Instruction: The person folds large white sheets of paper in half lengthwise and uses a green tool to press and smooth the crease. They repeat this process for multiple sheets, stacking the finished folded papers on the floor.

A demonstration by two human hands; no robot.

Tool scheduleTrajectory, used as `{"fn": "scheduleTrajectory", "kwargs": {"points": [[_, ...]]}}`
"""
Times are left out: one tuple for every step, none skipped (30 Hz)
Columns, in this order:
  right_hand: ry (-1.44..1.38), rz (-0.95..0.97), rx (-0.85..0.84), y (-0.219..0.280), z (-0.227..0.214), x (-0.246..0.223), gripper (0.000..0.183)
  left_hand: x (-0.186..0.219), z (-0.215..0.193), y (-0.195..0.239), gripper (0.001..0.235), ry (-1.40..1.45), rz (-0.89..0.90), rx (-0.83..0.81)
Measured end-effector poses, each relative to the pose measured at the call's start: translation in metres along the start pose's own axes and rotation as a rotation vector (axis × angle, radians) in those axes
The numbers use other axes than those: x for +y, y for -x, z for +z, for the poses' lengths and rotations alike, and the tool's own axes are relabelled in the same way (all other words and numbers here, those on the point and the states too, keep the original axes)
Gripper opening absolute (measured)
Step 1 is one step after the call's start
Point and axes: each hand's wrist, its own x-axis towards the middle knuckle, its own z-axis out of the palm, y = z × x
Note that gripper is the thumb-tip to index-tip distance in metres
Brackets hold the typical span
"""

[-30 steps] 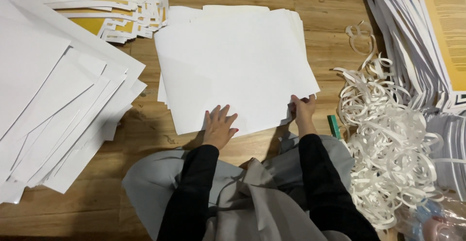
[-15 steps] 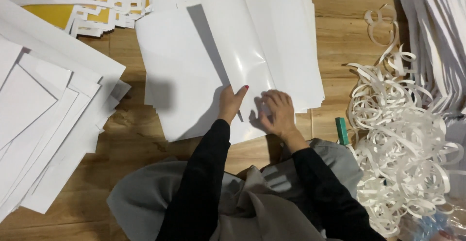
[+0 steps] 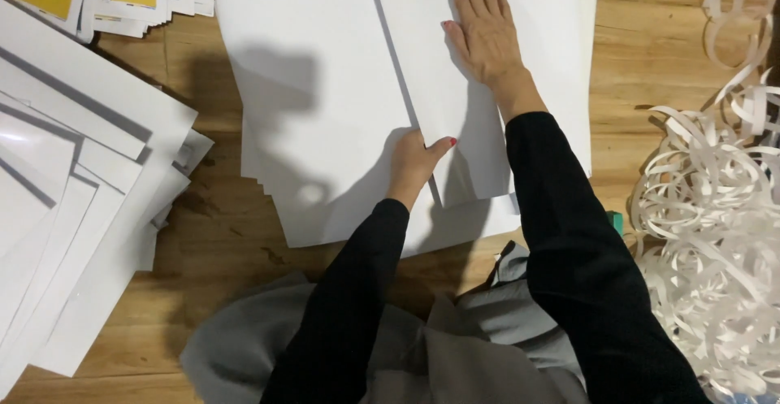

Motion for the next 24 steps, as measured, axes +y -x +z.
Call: {"fn": "scheduleTrajectory", "kwargs": {"points": [[0.079,0.013,-0.023,-0.004,0.002,0.001,0.051,0.002,-0.002,0.000,0.039,0.035,-0.008,-0.017],[0.159,0.023,-0.049,-0.006,0.004,0.001,0.050,0.003,-0.004,0.001,0.051,0.072,-0.018,-0.033],[0.154,0.022,-0.057,-0.005,0.005,0.004,0.050,0.006,-0.006,0.004,0.051,0.073,-0.027,-0.033],[0.113,0.072,-0.035,-0.003,0.004,0.007,0.050,0.011,-0.008,0.006,0.050,0.126,-0.025,-0.043],[0.072,0.122,-0.013,-0.001,0.004,0.011,0.050,0.015,-0.010,0.009,0.048,0.180,-0.024,-0.054],[0.072,0.122,-0.015,-0.001,0.003,0.010,0.050,0.015,-0.010,0.009,0.048,0.180,-0.025,-0.054],[0.066,0.132,-0.030,-0.001,0.002,0.010,0.051,0.015,-0.009,0.010,0.046,0.197,-0.013,-0.057],[0.060,0.144,-0.044,0.000,0.001,0.009,0.052,0.015,-0.008,0.012,0.043,0.212,0.000,-0.061],[0.059,0.147,-0.046,-0.004,0.001,0.012,0.052,0.014,-0.008,0.010,0.043,0.210,-0.003,-0.063],[0.137,0.066,-0.005,-0.006,0.001,0.014,0.051,0.013,-0.007,0.008,0.043,0.182,-0.009,-0.066],[0.215,-0.015,0.036,-0.009,0.001,0.016,0.049,0.011,-0.006,0.007,0.043,0.153,-0.015,-0.069],[0.216,-0.013,0.037,-0.012,0.004,0.020,0.049,0.010,-0.005,0.006,0.043,0.152,-0.014,-0.070],[0.274,-0.041,0.063,-0.016,0.006,0.023,0.047,0.008,-0.004,0.005,0.044,0.136,-0.021,-0.064],[0.331,-0.068,0.089,-0.021,0.008,0.025,0.047,0.007,-0.004,0.004,0.045,0.119,-0.029,-0.057],[0.331,-0.066,0.091,-0.023,0.008,0.026,0.047,0.005,-0.002,0.003,0.045,0.117,-0.028,-0.058],[0.272,-0.054,0.067,-0.024,0.008,0.025,0.048,0.004,-0.001,0.003,0.044,0.145,-0.019,-0.051],[0.213,-0.043,0.043,-0.026,0.008,0.025,0.049,0.002,0.000,0.003,0.043,0.173,-0.010,-0.044],[0.210,-0.043,0.043,-0.026,0.010,0.026,0.049,0.001,0.001,0.002,0.043,0.170,-0.012,-0.042],[0.192,-0.054,0.056,-0.027,0.012,0.028,0.049,-0.001,0.002,0.000,0.043,0.133,-0.024,-0.051],[0.175,-0.065,0.068,-0.027,0.013,0.030,0.050,-0.003,0.003,-0.001,0.042,0.097,-0.036,-0.060],[0.173,-0.066,0.068,-0.027,0.014,0.029,0.050,0.001,0.001,0.002,0.042,0.097,-0.038,-0.059],[0.151,-0.067,0.058,-0.028,0.014,0.030,0.050,0.006,0.000,0.005,0.042,0.094,-0.046,-0.046],[0.130,-0.068,0.048,-0.027,0.013,0.030,0.050,0.011,-0.001,0.009,0.041,0.092,-0.055,-0.034],[0.131,-0.068,0.051,-0.028,0.010,0.028,0.050,0.009,0.001,0.008,0.041,0.091,-0.053,-0.034]]}}
